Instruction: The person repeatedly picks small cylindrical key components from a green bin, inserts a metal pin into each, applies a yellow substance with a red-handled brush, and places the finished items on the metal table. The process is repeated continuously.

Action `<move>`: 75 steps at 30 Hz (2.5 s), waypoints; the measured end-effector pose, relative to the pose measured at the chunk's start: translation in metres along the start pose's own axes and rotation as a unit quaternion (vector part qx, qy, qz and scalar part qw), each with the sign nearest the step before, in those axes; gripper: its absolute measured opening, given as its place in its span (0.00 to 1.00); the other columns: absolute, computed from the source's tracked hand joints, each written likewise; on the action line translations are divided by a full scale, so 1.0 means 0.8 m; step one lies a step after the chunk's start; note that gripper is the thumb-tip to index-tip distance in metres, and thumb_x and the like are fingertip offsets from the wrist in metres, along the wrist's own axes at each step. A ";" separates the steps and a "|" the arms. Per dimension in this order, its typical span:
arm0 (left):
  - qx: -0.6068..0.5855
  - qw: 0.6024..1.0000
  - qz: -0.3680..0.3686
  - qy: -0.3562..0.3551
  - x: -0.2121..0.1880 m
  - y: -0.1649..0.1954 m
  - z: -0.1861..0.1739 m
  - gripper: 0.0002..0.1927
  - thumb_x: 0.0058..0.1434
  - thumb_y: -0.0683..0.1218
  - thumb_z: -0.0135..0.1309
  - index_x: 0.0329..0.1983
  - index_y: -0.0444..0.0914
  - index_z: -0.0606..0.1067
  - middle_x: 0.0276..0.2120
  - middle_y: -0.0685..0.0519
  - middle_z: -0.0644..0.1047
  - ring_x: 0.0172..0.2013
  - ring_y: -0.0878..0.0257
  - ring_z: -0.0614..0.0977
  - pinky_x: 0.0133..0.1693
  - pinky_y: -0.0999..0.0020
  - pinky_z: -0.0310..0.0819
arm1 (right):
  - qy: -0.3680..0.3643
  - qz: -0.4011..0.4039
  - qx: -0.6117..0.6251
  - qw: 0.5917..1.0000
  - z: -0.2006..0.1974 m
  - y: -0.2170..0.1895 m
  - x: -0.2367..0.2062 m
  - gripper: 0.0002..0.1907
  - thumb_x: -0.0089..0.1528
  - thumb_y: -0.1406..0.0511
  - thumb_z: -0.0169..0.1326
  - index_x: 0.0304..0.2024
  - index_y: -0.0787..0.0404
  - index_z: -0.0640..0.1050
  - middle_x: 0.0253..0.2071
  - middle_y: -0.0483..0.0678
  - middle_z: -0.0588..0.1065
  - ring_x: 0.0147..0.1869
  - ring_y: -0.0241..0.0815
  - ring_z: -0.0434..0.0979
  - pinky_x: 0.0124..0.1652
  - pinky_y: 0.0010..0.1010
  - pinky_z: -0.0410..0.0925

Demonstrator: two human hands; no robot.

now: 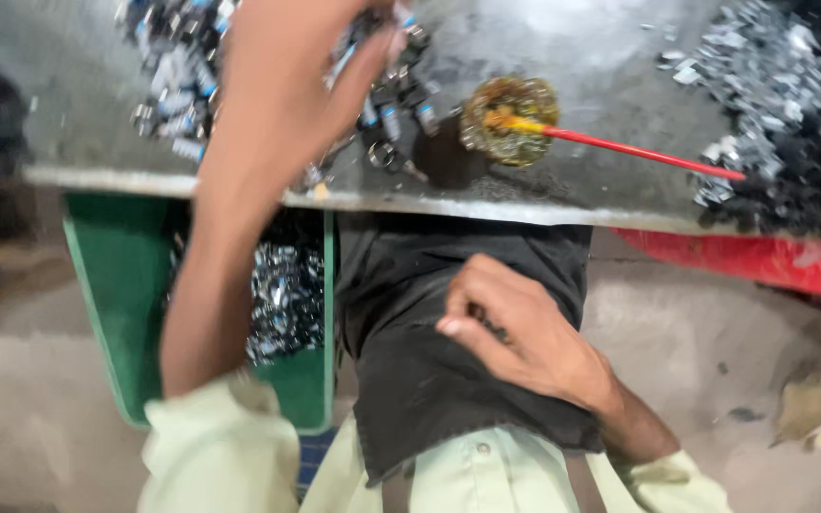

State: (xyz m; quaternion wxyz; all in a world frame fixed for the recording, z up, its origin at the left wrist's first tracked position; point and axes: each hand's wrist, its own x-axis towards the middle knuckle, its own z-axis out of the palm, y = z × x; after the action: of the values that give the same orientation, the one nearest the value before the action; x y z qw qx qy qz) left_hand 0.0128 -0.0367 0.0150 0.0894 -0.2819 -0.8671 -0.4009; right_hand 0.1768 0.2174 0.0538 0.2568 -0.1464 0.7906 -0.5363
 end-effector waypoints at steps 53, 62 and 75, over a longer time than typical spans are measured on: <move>-0.500 0.795 -0.314 0.140 -0.120 0.158 0.076 0.08 0.78 0.44 0.47 0.55 0.36 0.69 0.45 0.54 0.73 0.45 0.68 0.73 0.50 0.72 0.69 | 0.214 -0.094 0.059 0.970 -0.028 0.025 0.036 0.11 0.58 0.78 0.67 0.39 0.64 0.78 0.43 0.47 0.75 0.48 0.34 0.77 0.47 0.25 0.70; -0.719 0.549 -0.390 0.173 -0.135 0.180 0.104 0.12 0.76 0.45 0.50 0.59 0.36 0.70 0.49 0.56 0.72 0.47 0.69 0.73 0.48 0.70 0.70 | 0.195 -0.031 0.207 0.958 -0.007 0.020 0.040 0.09 0.61 0.79 0.64 0.40 0.67 0.78 0.45 0.48 0.72 0.49 0.34 0.76 0.45 0.23 0.72; -0.715 0.552 -0.418 0.097 -0.137 0.161 0.079 0.18 0.76 0.46 0.53 0.61 0.28 0.75 0.45 0.52 0.77 0.39 0.69 0.73 0.41 0.72 0.69 | 0.124 0.041 0.449 0.884 0.001 0.045 0.037 0.22 0.62 0.79 0.59 0.52 0.59 0.66 0.44 0.46 0.71 0.44 0.36 0.76 0.40 0.25 0.74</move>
State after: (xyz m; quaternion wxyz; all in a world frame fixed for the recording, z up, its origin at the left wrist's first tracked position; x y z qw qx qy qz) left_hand 0.1801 0.0316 0.0139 -0.2354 0.1817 -0.3015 -0.9059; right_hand 0.1544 0.2154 0.0129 0.2166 0.0844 0.4959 -0.8367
